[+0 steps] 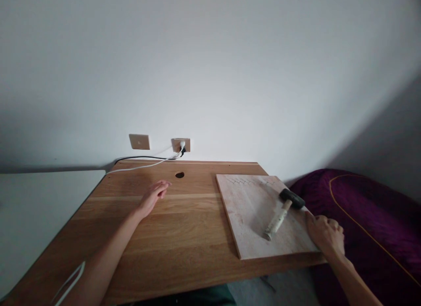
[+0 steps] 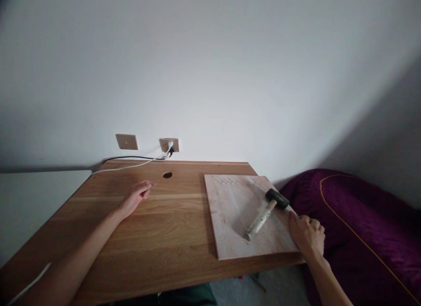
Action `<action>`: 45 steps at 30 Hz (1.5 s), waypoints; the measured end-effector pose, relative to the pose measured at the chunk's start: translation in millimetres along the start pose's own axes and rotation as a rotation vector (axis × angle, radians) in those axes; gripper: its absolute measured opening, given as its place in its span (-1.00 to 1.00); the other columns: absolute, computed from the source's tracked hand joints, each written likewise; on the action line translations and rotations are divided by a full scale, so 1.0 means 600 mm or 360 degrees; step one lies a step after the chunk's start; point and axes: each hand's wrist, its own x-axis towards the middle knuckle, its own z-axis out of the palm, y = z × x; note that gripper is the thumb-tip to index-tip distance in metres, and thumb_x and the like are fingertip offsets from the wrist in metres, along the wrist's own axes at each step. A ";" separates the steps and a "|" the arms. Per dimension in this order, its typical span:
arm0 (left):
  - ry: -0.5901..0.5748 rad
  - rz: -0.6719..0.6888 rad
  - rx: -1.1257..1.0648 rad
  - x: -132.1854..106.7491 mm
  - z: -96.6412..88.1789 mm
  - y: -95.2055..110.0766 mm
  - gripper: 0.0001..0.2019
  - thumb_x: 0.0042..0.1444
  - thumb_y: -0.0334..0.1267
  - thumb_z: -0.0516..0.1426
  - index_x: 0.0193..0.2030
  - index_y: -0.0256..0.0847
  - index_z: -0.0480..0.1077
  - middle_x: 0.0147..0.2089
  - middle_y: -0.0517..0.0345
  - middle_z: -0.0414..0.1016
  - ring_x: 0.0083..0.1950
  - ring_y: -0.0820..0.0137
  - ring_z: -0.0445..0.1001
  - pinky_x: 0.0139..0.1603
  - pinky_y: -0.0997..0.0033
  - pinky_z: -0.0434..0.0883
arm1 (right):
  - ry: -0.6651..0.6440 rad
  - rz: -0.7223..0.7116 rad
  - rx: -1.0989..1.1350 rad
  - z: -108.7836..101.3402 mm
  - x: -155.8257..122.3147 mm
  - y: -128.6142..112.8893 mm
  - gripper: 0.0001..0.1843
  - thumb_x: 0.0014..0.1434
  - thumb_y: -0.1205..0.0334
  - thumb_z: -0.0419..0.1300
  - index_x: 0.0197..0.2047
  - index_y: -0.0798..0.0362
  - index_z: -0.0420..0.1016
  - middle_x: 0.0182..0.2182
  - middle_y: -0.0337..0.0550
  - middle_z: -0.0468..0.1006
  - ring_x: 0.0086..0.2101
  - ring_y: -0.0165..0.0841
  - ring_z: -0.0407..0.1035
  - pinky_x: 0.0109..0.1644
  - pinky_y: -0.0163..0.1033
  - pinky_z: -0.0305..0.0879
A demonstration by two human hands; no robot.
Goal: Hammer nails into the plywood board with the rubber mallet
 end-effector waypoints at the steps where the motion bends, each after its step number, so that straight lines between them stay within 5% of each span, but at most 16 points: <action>1: -0.0003 0.0000 -0.0002 0.001 0.000 0.000 -0.60 0.02 0.13 0.30 -0.29 -0.22 0.51 -0.55 0.34 0.16 -0.48 0.48 0.10 -0.38 0.42 0.08 | -0.0003 0.0003 -0.0009 0.000 0.000 0.000 -0.20 0.39 -0.17 -0.24 0.10 0.33 0.54 0.02 0.48 0.49 0.06 0.23 0.40 0.08 0.15 0.33; 29: -0.0032 0.0016 -0.0041 0.002 0.001 0.000 -0.65 0.01 0.07 0.30 -0.33 -0.21 0.52 -0.51 0.28 0.25 -0.44 0.45 0.16 -0.38 0.41 0.13 | 0.0211 -0.0275 0.0006 0.031 -0.051 -0.046 -0.32 0.39 -0.14 -0.09 0.04 0.32 0.54 -0.09 0.41 0.53 -0.04 0.13 0.41 -0.01 0.12 0.34; 45: -0.0020 0.0028 -0.0046 0.000 0.003 0.006 -0.65 0.00 0.07 0.30 -0.33 -0.20 0.52 -0.44 0.21 0.35 -0.39 0.42 0.27 -0.34 0.40 0.21 | 0.0145 -0.0238 0.0015 0.007 -0.093 -0.089 -0.31 0.38 -0.15 -0.11 0.09 0.31 0.51 -0.03 0.42 0.51 -0.02 0.14 0.40 0.07 0.14 0.32</action>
